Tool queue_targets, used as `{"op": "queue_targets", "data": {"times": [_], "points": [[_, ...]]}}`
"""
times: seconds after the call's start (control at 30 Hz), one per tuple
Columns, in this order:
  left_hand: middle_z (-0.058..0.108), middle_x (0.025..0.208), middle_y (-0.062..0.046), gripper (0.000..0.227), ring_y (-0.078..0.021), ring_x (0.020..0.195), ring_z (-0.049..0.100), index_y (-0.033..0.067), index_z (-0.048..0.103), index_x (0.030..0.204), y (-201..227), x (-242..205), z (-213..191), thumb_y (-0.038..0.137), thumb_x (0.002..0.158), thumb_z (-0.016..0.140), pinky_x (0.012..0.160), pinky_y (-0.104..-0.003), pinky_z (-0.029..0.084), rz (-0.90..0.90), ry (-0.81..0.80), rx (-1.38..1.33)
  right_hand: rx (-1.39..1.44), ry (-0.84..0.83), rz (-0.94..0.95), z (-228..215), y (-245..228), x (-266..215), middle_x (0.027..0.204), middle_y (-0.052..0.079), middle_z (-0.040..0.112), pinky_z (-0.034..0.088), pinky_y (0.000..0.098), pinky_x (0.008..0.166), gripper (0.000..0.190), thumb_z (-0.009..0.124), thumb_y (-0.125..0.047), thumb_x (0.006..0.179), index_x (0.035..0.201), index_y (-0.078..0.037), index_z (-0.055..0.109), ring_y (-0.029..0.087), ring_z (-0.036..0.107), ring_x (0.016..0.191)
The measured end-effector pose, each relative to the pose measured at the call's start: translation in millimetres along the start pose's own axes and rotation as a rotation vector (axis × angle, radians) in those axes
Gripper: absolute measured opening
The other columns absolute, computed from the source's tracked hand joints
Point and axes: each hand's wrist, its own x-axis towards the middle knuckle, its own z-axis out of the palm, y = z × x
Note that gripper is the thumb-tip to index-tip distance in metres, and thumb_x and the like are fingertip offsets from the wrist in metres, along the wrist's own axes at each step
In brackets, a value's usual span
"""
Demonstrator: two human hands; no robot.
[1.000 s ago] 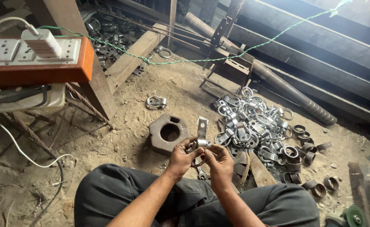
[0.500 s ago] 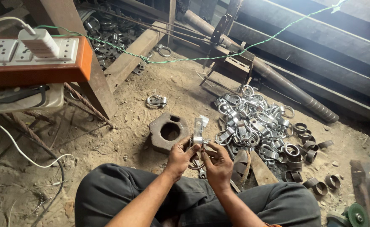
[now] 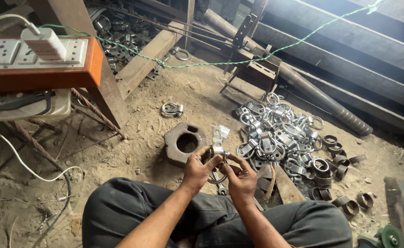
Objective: The person sits on the floor and assembles metal shackle-like parts by inserting pins and tightening them with a wrench. They repeatedly pick up parts, align them, and secure them using hand tools.
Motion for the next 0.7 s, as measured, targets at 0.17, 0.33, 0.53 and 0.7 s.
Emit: {"op": "queue_targets", "data": {"times": [0.17, 0.33, 0.53, 0.7], "points": [[0.077, 0.094, -0.002, 0.041, -0.0048, 0.083, 0.07, 0.0034, 0.069, 0.12, -2, -4, 0, 0.027, 0.088, 0.08, 0.074, -0.019, 0.057, 0.058, 0.066, 0.263, 0.009, -0.038, 0.079, -2, 7, 4, 0.103, 0.014, 0.076, 0.063, 0.031, 0.079, 0.03, 0.067, 0.0, 0.094, 0.123, 0.006, 0.067, 0.017, 0.075, 0.086], [0.075, 0.087, -0.004, 0.04, -0.0103, 0.072, 0.066, 0.0041, 0.07, 0.118, -8, -1, 2, 0.028, 0.087, 0.077, 0.064, -0.028, 0.055, -0.065, 0.04, 0.097, 0.144, -0.072, 0.141, -3, 14, 6, 0.107, 0.014, 0.073, 0.063, 0.0317, 0.079, 0.028, 0.065, 0.001, 0.095, 0.122, 0.008, 0.067, 0.016, 0.072, 0.086], [0.075, 0.09, -0.004, 0.054, -0.0119, 0.08, 0.071, 0.0037, 0.07, 0.11, -5, 5, -12, 0.052, 0.099, 0.048, 0.075, -0.027, 0.059, -0.16, -0.063, -0.135, 0.447, -0.085, 0.358, -16, 17, 20, 0.107, 0.015, 0.073, 0.061, 0.0298, 0.078, 0.033, 0.063, -0.001, 0.095, 0.127, 0.006, 0.065, 0.017, 0.072, 0.087], [0.072, 0.097, -0.006, 0.061, -0.0143, 0.084, 0.067, 0.0021, 0.066, 0.123, -33, 9, -8, 0.055, 0.107, 0.04, 0.078, -0.028, 0.057, -0.24, -0.166, -0.403, 0.739, -0.181, 0.536, -24, 24, 20, 0.106, 0.017, 0.07, 0.06, 0.0264, 0.076, 0.039, 0.064, -0.001, 0.101, 0.139, 0.006, 0.061, 0.018, 0.07, 0.086]]}}
